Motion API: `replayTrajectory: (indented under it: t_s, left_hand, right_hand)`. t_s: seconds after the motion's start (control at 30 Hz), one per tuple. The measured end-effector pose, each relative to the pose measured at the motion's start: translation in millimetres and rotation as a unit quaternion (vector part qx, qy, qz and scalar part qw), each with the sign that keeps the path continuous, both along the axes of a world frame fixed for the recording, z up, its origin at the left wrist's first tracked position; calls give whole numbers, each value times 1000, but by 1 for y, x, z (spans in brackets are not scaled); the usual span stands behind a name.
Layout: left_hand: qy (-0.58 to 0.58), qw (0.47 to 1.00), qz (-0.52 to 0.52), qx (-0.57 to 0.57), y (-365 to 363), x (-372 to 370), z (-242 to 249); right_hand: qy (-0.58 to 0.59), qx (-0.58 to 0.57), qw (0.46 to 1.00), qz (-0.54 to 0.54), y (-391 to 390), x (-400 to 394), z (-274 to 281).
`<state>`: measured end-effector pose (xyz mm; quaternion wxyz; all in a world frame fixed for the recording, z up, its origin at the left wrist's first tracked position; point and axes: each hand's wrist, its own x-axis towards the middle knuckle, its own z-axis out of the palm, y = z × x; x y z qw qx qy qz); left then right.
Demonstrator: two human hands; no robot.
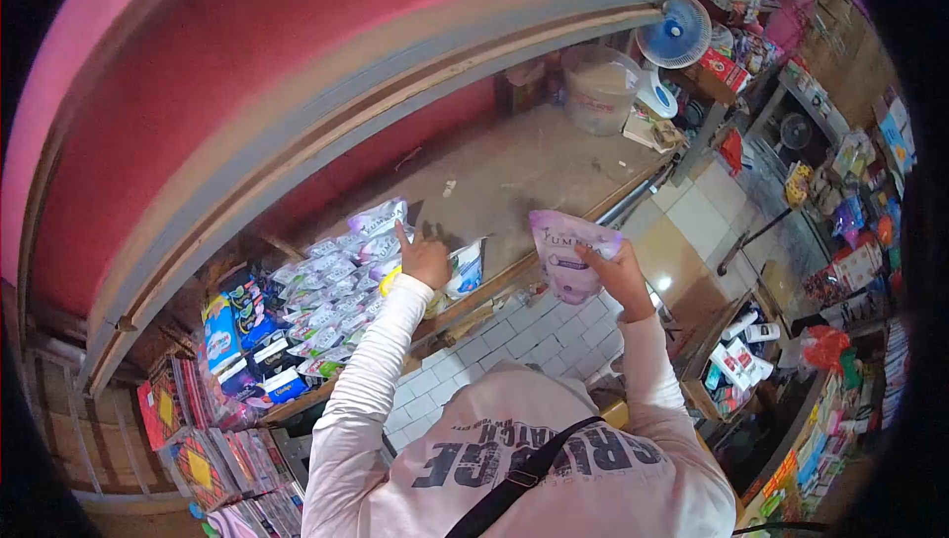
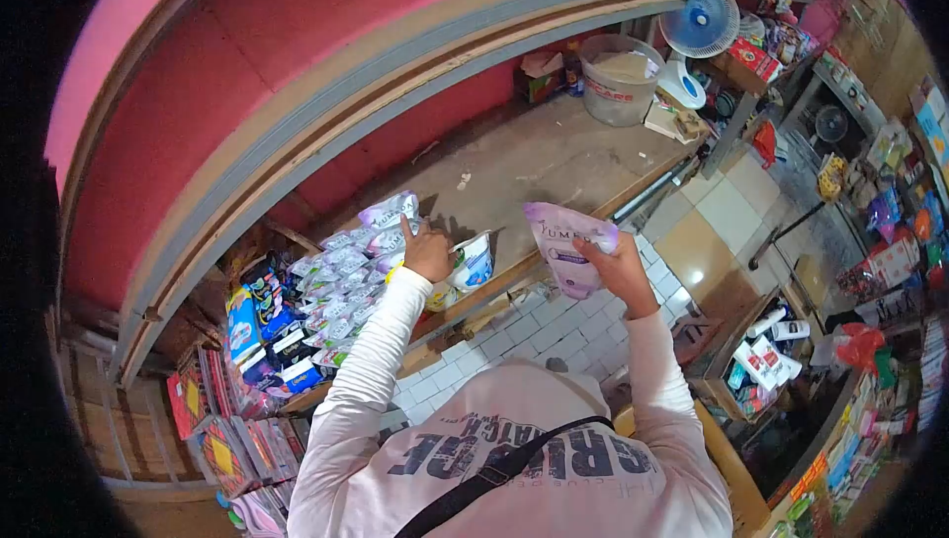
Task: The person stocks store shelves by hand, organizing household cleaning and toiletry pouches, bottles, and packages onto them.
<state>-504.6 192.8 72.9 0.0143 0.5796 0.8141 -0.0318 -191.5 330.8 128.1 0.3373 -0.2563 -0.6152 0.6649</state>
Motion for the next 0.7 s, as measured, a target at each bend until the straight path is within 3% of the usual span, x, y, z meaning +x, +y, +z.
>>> replayTrajectory:
  t_s: [0.07, 0.23, 0.37, 0.5, 0.6, 0.7]
  left_hand:
    - [11, 998, 1, 63, 0, 6, 1]
    - [-60, 997, -6, 38, 3, 4, -7]
    - [-84, 994, -16, 66, -2, -1, -14]
    - [-87, 995, -9, 57, -3, 2, -9]
    - [-71, 993, -7, 99, -8, 10, -3]
    - [-70, 982, -1, 178, -16, 17, 1]
  right_hand:
    - [-29, 18, 999, 20, 11, -13, 3]
    - [-133, 82, 987, 35, 39, -47, 7]
    - [-79, 185, 975, 99, 72, -86, -8]
    - [-90, 184, 963, 177, 86, -132, -12]
    - [-125, 72, 965, 220, 78, -162, -11]
    - [-122, 160, 945, 258, 84, -201, -49]
